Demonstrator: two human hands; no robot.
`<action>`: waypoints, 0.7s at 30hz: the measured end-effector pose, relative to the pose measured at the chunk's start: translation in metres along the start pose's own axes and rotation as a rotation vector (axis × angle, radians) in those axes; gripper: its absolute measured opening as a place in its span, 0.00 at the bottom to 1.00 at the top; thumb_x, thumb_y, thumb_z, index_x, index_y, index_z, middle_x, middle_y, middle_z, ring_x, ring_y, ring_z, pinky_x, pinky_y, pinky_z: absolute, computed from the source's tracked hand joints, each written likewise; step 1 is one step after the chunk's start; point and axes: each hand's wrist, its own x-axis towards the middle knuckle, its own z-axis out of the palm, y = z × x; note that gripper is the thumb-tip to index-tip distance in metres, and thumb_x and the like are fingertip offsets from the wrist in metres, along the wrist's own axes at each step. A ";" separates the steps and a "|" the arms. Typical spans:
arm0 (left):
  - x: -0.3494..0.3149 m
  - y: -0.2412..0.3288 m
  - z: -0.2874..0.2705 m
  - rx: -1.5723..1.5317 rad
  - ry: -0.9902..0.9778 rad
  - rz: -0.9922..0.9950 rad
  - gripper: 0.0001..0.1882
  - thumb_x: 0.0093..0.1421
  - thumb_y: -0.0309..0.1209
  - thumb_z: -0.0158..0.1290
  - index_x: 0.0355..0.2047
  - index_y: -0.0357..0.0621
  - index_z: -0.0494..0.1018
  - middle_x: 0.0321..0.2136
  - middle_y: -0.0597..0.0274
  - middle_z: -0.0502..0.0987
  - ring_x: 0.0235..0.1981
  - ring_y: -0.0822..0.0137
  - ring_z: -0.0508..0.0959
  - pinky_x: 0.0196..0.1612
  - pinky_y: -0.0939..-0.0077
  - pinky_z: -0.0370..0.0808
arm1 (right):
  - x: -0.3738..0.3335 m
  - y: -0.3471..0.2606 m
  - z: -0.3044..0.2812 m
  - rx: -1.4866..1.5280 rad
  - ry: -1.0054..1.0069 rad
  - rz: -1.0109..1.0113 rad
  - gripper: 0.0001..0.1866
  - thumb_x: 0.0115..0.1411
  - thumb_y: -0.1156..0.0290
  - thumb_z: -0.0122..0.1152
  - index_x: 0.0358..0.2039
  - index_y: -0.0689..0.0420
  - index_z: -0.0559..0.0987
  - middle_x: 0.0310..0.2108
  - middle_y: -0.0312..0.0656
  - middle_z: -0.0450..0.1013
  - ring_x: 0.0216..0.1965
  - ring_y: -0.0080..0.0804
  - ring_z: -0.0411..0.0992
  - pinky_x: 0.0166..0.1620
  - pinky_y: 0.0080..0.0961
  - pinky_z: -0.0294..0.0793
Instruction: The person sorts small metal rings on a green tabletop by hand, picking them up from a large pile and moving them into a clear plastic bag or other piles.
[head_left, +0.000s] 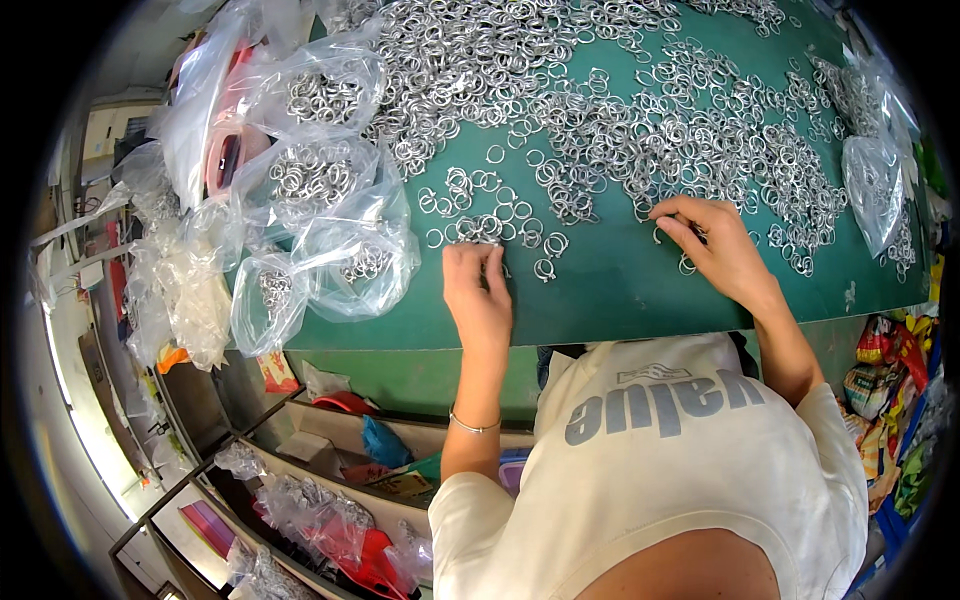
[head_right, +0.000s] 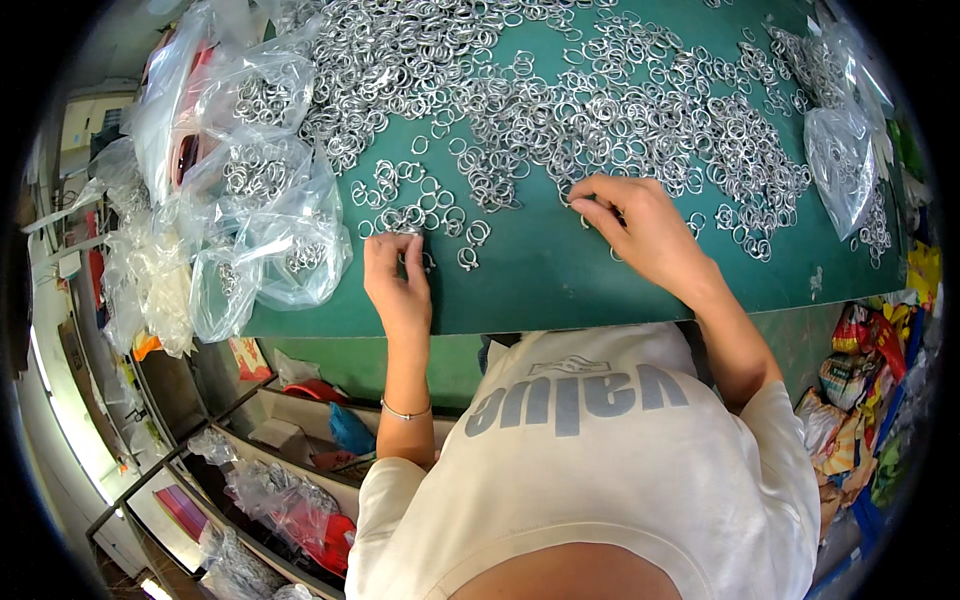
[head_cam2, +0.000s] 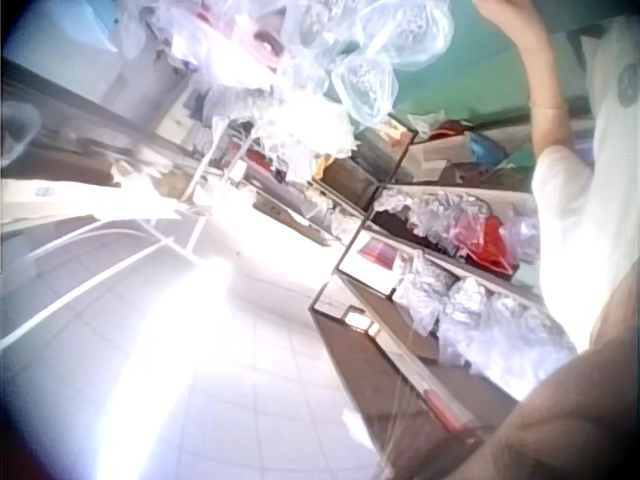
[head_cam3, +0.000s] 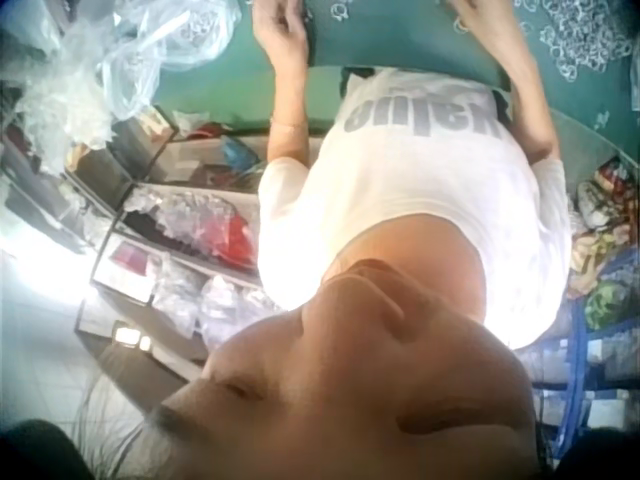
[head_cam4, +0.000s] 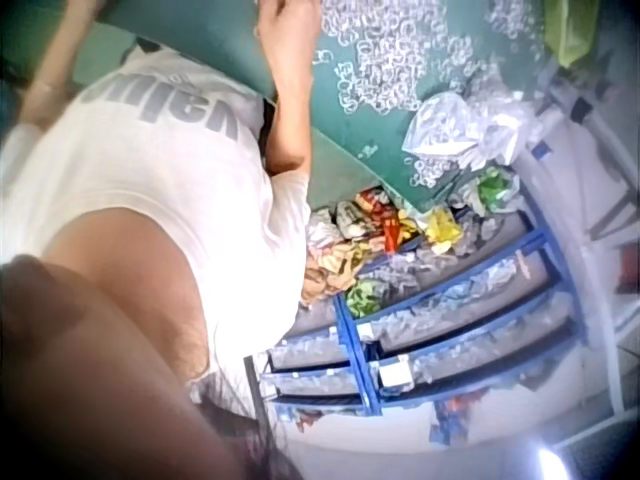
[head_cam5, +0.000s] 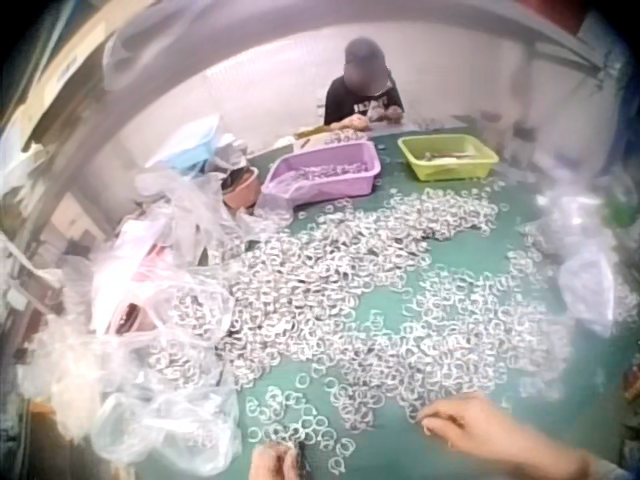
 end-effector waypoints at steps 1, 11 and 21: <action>0.001 0.002 -0.003 -0.057 -0.015 -0.058 0.04 0.53 0.18 0.53 0.29 0.34 0.71 0.26 0.55 0.69 0.27 0.58 0.70 0.31 0.72 0.68 | 0.000 -0.002 0.000 -0.002 -0.018 0.028 0.06 0.57 0.72 0.57 0.32 0.61 0.77 0.20 0.46 0.72 0.17 0.31 0.66 0.24 0.27 0.65; -0.002 0.008 -0.006 -0.343 -0.147 -0.292 0.04 0.60 0.25 0.50 0.32 0.36 0.71 0.24 0.66 0.72 0.24 0.78 0.66 0.27 0.84 0.65 | -0.005 0.010 0.009 0.059 -0.010 -0.081 0.06 0.59 0.73 0.55 0.33 0.61 0.77 0.21 0.43 0.72 0.19 0.32 0.67 0.26 0.29 0.66; 0.025 0.016 0.003 0.198 -0.206 -0.070 0.06 0.56 0.24 0.54 0.27 0.36 0.68 0.21 0.59 0.67 0.19 0.66 0.64 0.23 0.71 0.64 | -0.049 0.070 -0.065 -0.364 0.623 0.124 0.14 0.57 0.78 0.49 0.44 0.57 0.76 0.38 0.52 0.73 0.29 0.50 0.74 0.34 0.40 0.73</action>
